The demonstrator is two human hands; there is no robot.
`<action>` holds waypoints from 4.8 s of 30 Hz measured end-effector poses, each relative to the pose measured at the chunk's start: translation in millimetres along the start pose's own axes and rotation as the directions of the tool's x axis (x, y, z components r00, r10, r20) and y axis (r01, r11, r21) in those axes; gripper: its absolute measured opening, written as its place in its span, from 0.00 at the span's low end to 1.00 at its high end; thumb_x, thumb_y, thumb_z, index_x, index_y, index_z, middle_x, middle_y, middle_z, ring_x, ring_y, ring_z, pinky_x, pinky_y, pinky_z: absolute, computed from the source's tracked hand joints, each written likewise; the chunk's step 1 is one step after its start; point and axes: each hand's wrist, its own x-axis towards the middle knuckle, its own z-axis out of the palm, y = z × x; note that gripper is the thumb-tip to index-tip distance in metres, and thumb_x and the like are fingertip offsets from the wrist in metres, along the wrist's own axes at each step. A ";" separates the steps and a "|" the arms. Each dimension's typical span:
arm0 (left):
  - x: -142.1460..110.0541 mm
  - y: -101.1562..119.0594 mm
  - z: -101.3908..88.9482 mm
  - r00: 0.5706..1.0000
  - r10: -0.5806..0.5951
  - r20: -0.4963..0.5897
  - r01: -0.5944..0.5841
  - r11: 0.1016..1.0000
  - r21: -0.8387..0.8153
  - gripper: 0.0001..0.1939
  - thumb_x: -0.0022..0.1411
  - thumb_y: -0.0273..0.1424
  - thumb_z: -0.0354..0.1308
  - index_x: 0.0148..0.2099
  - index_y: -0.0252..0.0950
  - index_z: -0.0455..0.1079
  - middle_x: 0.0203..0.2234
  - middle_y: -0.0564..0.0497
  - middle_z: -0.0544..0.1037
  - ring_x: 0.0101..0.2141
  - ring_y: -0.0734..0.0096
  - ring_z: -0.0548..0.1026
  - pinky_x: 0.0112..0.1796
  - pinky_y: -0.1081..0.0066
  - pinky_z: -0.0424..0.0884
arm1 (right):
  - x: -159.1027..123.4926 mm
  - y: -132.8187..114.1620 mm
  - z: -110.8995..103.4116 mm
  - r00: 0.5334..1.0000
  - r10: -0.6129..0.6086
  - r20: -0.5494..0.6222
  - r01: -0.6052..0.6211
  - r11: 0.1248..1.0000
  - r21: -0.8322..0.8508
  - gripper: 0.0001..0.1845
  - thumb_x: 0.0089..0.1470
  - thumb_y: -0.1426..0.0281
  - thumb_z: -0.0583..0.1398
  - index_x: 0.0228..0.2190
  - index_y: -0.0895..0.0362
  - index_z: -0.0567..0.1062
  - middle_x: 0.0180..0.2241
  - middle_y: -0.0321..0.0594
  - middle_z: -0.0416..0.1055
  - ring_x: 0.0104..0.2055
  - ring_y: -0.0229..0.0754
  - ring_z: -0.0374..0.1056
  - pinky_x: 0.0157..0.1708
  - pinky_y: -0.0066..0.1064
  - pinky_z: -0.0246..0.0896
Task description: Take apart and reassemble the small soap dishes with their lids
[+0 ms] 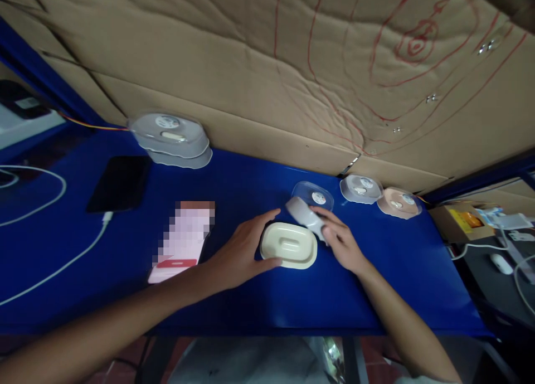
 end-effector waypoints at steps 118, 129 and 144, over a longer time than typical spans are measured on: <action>4.9 16.7 -13.0 0.984 -0.175 -0.025 0.152 0.910 -0.386 0.17 0.71 0.47 0.57 0.54 0.49 0.78 0.66 0.48 0.67 0.63 0.49 0.70 0.59 0.56 0.71 | 67.2 49.9 -29.8 0.994 -0.105 0.025 0.091 0.690 -0.718 0.39 0.69 0.54 0.56 0.73 0.53 0.53 0.75 0.52 0.49 0.78 0.58 0.41 0.73 0.61 0.41; 2.1 4.7 -2.0 0.994 -0.108 -0.020 0.099 0.961 -0.260 0.15 0.72 0.45 0.56 0.55 0.51 0.76 0.65 0.47 0.67 0.53 0.55 0.76 0.58 0.54 0.74 | -13.0 64.2 -83.6 0.974 -0.014 -0.224 -0.164 0.636 -0.754 0.34 0.68 0.48 0.56 0.68 0.50 0.66 0.65 0.53 0.66 0.66 0.65 0.59 0.63 0.65 0.56; 2.8 2.0 -1.0 0.992 0.049 -0.117 -0.036 0.993 0.108 0.31 0.72 0.37 0.58 0.72 0.54 0.54 0.76 0.44 0.47 0.73 0.42 0.52 0.67 0.41 0.57 | -7.9 -15.2 21.2 0.922 -0.295 0.249 0.385 0.757 -0.528 0.25 0.71 0.58 0.57 0.64 0.50 0.69 0.63 0.45 0.71 0.68 0.53 0.60 0.67 0.53 0.53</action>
